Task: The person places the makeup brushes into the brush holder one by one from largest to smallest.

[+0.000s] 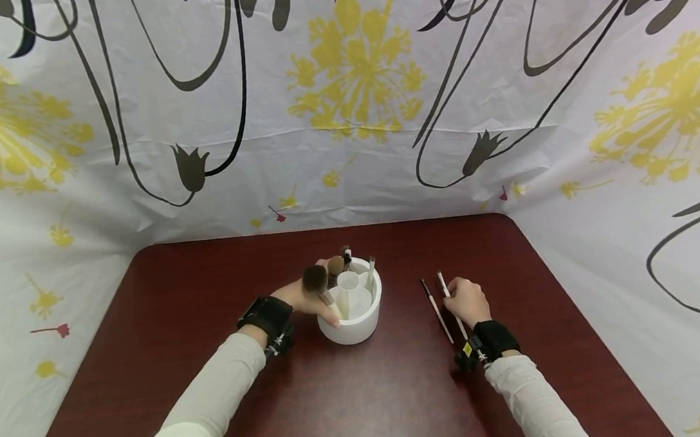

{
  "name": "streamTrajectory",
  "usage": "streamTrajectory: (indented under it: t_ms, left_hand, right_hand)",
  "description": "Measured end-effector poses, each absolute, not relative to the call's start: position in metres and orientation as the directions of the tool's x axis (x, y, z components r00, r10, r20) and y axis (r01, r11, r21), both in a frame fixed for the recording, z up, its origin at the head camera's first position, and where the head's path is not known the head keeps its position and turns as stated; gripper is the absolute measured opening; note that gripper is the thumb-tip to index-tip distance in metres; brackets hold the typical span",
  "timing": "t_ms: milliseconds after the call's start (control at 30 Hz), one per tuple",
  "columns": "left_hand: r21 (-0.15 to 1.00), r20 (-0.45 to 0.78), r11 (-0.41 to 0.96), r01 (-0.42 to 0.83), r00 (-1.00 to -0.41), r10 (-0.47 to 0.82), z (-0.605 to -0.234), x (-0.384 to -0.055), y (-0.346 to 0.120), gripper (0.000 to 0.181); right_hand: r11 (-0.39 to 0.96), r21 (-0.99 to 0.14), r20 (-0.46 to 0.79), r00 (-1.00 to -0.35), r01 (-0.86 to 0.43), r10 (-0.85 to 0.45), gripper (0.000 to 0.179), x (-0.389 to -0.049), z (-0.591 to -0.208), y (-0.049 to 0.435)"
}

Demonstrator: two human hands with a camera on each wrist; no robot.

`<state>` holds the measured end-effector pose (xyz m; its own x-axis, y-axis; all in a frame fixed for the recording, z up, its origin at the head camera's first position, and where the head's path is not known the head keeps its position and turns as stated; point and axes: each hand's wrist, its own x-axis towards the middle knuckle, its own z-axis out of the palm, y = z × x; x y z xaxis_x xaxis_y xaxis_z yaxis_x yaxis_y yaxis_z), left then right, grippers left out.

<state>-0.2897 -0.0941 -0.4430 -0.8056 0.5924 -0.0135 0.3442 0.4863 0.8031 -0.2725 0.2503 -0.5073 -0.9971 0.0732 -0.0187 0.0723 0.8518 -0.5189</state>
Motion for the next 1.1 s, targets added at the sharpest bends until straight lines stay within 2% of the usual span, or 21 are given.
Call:
streamTrajectory:
  t_ms: [167, 433, 600, 833, 1100]
  left_hand:
    - [0.793, -0.026, 0.506, 0.340, -0.810, 0.586, -0.442, -0.289, -0.095, 0.105]
    - [0.787, -0.021, 0.507, 0.353, -0.805, 0.593, -0.444, -0.290, -0.096, 0.104]
    - [0.782, -0.044, 0.523, 0.339, -0.807, 0.589, -0.442, -0.289, -0.095, 0.106]
    - [0.786, -0.011, 0.497, 0.367, -0.796, 0.606, -0.443, -0.291, -0.094, 0.104]
    - [0.783, -0.066, 0.531, 0.325, -0.805, 0.590, -0.442, -0.289, -0.094, 0.109]
  right_hand:
    - [0.854, -0.520, 0.035, -0.998, 0.024, 0.049, 0.023, -0.269, -0.495, 0.239]
    - [0.831, -0.539, 0.203, -0.979, -0.135, -0.028, 0.020, -0.259, -0.464, 0.213]
    - [0.803, -0.554, 0.267, -0.961, -0.218, -0.077, 0.021, -0.252, -0.447, 0.200]
    - [0.745, -0.573, 0.396, -0.911, -0.341, -0.113, 0.018, -0.248, -0.427, 0.180]
    - [0.661, -0.592, 0.492, -0.857, -0.460, -0.156, 0.018, -0.243, -0.410, 0.161]
